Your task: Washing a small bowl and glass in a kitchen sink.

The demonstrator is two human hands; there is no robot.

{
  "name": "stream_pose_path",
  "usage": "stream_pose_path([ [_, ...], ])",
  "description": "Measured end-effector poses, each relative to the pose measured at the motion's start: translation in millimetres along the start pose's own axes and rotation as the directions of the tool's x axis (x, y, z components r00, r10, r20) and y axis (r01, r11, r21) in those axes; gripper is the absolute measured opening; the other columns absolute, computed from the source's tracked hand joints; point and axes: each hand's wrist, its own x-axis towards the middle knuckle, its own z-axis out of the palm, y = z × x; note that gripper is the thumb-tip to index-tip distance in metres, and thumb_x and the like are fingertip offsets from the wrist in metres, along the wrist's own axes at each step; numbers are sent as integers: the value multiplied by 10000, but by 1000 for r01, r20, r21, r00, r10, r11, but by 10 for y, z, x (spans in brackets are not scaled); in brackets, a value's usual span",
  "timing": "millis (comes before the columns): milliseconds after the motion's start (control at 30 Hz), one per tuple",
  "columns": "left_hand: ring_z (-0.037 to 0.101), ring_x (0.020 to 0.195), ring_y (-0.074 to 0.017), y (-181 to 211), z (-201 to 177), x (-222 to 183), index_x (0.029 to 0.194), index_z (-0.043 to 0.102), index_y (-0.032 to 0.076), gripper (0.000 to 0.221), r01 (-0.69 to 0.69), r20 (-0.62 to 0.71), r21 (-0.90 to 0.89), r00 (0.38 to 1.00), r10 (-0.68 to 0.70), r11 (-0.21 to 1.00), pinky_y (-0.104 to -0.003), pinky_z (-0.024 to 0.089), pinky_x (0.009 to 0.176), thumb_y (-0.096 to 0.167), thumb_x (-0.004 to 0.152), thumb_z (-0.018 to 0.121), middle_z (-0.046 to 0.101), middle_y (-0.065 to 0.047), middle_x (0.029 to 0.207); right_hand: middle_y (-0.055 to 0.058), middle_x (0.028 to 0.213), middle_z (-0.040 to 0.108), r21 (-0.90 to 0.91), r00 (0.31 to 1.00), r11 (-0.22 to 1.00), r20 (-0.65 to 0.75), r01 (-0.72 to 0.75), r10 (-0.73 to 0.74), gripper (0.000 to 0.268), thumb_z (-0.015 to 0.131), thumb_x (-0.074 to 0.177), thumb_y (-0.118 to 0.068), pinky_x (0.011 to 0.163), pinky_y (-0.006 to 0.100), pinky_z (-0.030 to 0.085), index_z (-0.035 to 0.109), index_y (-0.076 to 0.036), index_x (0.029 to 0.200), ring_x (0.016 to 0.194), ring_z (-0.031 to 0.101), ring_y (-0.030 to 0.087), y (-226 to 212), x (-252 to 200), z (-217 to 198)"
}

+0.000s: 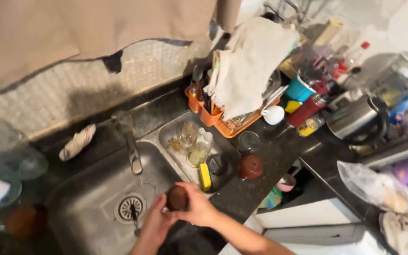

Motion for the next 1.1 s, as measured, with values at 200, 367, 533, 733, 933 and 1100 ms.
stream_pose_path([
  [200,632,1124,-206,-408,-769,372,1380,660,95,471,-66,37,488,998,55,871,-381,516,863,251,936,671,698,-91,1350,31,940,690,-176,886,979,-463,-108,15,728,879,652,-150,705,281,563,603,-58,1319,747,630,141,-130,2,-1478],
  [367,828,795,-249,-643,-1948,722,1000,813,30,344,-405,109,775,841,530,485,-357,690,747,216,721,885,767,-173,946,164,1166,712,-47,457,791,-837,-610,303,758,909,670,-313,902,367,541,619,-28,1311,1020,685,286,1403,-33,-2724],
  [533,691,1079,-299,-178,-1809,254,1048,746,147,386,-257,204,965,610,765,-53,-396,559,972,289,694,807,714,-96,1141,134,1071,781,-333,619,569,-655,-752,434,714,910,656,-480,791,403,587,755,-72,1222,869,735,310,2637,-121,-3106],
  [733,588,1217,-332,957,-1114,-996,1252,608,75,495,-126,80,992,445,892,-27,-404,505,1019,186,786,731,605,-123,1319,299,1126,740,-535,691,518,-705,-667,162,796,900,828,-454,804,478,572,692,143,1312,939,717,433,2290,-136,-2878],
  [933,496,1229,-436,1732,-1357,-903,1352,498,-47,705,-79,21,997,179,984,-7,-493,419,1066,219,755,764,509,-254,1364,232,1158,629,-404,806,911,-566,-88,-174,456,671,858,110,827,415,546,599,80,1307,905,651,318,115,211,-993],
  [1100,529,1258,-460,2130,-1601,-465,1469,423,-122,1023,5,-72,997,255,964,73,-478,424,1097,259,653,909,561,-315,1375,70,1065,718,175,980,977,-136,-121,146,420,723,781,43,771,268,588,687,-41,1190,858,698,167,795,753,621],
])
